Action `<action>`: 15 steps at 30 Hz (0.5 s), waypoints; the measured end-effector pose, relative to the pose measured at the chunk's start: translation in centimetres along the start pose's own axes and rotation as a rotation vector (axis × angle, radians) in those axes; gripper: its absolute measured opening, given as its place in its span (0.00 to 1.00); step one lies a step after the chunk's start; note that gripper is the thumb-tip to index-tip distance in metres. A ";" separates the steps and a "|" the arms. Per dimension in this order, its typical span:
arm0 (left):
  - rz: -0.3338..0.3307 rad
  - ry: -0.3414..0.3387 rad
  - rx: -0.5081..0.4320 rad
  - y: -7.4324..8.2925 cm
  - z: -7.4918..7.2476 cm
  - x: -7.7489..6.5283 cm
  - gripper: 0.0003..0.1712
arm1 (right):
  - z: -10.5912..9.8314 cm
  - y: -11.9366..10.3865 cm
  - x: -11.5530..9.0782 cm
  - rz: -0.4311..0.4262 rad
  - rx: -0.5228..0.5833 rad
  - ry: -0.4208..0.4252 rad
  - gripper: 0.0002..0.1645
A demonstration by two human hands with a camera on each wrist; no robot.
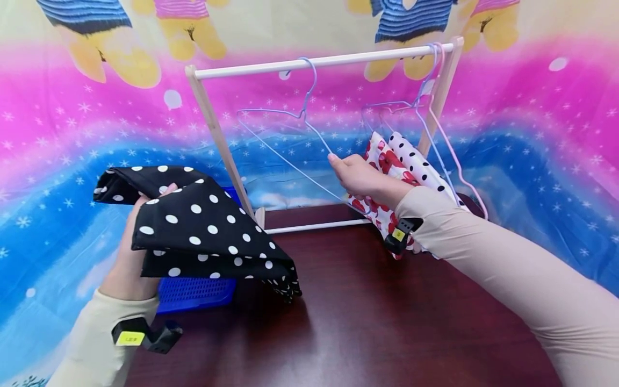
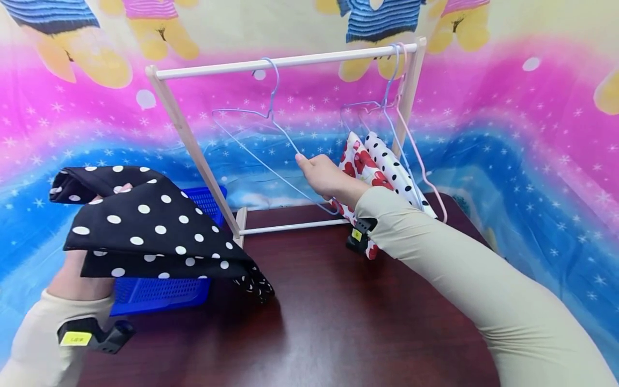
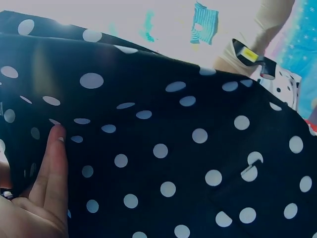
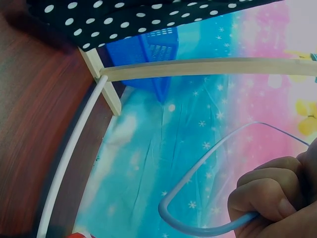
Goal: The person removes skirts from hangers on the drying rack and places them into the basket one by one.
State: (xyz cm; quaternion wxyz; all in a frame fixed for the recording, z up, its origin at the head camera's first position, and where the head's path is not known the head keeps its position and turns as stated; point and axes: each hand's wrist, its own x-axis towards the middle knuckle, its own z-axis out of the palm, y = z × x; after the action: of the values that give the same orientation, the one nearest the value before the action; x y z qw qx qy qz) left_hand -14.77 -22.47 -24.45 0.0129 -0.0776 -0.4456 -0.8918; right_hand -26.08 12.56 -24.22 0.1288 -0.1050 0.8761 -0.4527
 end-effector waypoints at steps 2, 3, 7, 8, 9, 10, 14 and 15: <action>0.008 0.002 -0.023 0.4 0.1 -0.1 0.10 | 0.1 -0.1 0.0 0.000 0.007 -0.006 0.38; 0.012 0.012 -0.016 0.6 0.2 -0.1 0.11 | 0.2 -0.1 0.0 -0.001 0.009 -0.008 0.38; 0.045 0.033 0.030 1.5 -0.1 0.3 0.12 | 0.4 -0.4 -0.1 -0.010 0.014 -0.016 0.38; 0.059 0.030 0.028 1.6 -0.3 0.4 0.12 | 0.4 -0.4 -0.1 -0.011 0.013 -0.017 0.38; 0.078 0.020 0.018 1.7 -0.4 0.5 0.12 | 0.5 -0.5 0.0 -0.012 0.011 -0.018 0.38; 0.098 0.010 0.010 1.9 -0.5 0.7 0.12 | 0.5 -0.5 0.0 -0.011 0.009 -0.021 0.38; 0.136 -0.007 -0.076 2.3 -0.6 0.8 0.11 | 0.7 -0.7 0.1 -0.015 0.002 -0.036 0.38; 0.133 -0.007 -0.108 2.5 -0.7 0.8 0.11 | 0.7 -0.7 0.1 -0.018 0.004 -0.040 0.37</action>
State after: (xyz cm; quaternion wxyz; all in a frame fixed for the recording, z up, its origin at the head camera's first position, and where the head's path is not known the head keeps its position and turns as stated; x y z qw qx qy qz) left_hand -15.42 -24.44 -22.77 0.0661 -0.1107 -0.3910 -0.9113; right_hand -25.89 11.55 -24.06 0.1425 -0.1216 0.8714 -0.4534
